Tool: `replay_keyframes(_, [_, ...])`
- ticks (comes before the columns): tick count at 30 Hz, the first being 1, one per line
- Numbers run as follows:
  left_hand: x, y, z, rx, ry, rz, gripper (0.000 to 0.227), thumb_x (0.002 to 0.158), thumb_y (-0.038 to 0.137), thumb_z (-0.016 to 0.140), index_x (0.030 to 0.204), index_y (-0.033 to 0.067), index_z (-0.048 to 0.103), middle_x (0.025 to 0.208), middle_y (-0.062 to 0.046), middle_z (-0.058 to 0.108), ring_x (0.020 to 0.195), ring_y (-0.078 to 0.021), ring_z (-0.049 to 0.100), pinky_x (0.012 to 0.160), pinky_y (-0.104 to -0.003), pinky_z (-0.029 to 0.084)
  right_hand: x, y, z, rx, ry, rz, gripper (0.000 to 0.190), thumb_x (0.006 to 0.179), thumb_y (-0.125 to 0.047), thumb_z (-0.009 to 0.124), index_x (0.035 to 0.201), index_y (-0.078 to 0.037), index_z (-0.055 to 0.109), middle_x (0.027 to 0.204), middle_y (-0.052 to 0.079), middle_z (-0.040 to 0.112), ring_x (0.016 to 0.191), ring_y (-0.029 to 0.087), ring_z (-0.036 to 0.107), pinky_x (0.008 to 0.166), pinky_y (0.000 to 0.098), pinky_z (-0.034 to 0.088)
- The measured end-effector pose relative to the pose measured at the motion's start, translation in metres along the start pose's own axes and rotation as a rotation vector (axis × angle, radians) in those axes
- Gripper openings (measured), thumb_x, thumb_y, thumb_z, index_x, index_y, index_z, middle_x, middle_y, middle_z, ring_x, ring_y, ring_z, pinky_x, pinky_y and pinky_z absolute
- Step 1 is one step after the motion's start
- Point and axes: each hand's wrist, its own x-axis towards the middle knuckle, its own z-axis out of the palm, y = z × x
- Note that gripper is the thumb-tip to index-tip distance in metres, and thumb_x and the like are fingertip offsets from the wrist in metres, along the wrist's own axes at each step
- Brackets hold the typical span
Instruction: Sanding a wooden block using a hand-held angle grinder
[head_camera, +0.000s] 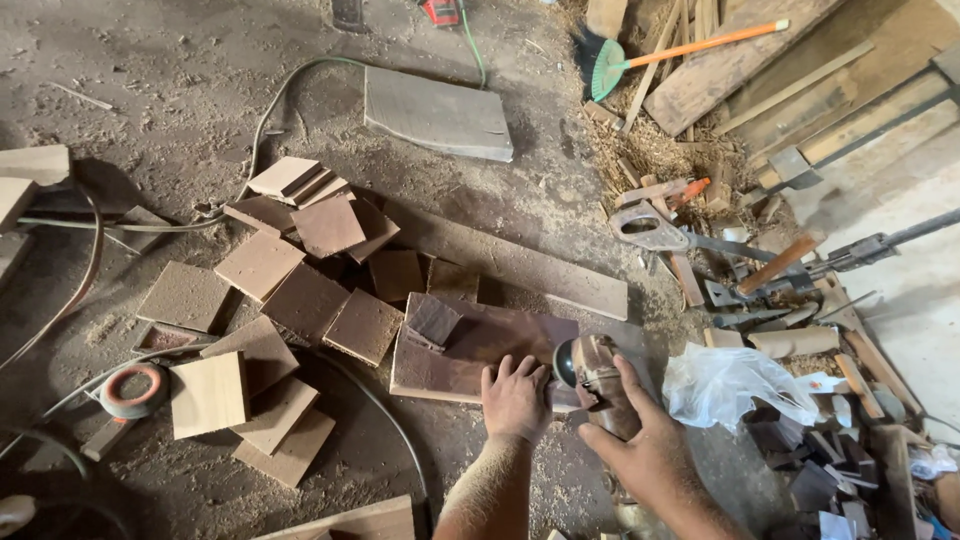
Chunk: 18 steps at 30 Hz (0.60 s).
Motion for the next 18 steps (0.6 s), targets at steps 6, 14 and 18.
replay_keyframes(6, [-0.002,0.001,-0.007,-0.007,0.005,0.003,0.025,0.101,0.04,0.058,0.113,0.0245,0.074,0.106,0.006,0.064,0.1,-0.0208,0.052,0.089,-0.043,0.037,0.011,0.008,-0.011,-0.106,0.01,0.154,0.11,0.073,-0.033,0.084,0.164,-0.029,0.021,0.137,0.014,0.064,0.093,0.023,0.08,0.062,0.0322,0.07])
replay_keyframes(14, [-0.001,0.001,-0.004,-0.011,-0.013,0.002,0.024,0.101,0.039,0.059,0.112,0.0239,0.074,0.108,0.006,0.064,0.105,-0.0216,0.053,0.091,-0.044,0.036,0.002,0.003,0.0,-0.044,0.003,0.022,0.11,0.073,-0.027,0.083,0.163,-0.027,0.021,0.127,0.017,0.069,0.076,0.021,0.083,0.053,0.0306,0.07])
replay_keyframes(18, [-0.005,0.001,-0.004,-0.016,0.069,0.017,0.022,0.099,0.037,0.059,0.105,0.0229,0.074,0.105,0.005,0.063,0.099,-0.022,0.053,0.086,-0.043,0.038,0.002,0.012,0.001,-0.083,0.033,0.017,0.107,0.07,-0.027,0.084,0.161,-0.024,0.028,0.142,0.013,0.062,0.093,0.022,0.082,0.071,0.0334,0.071])
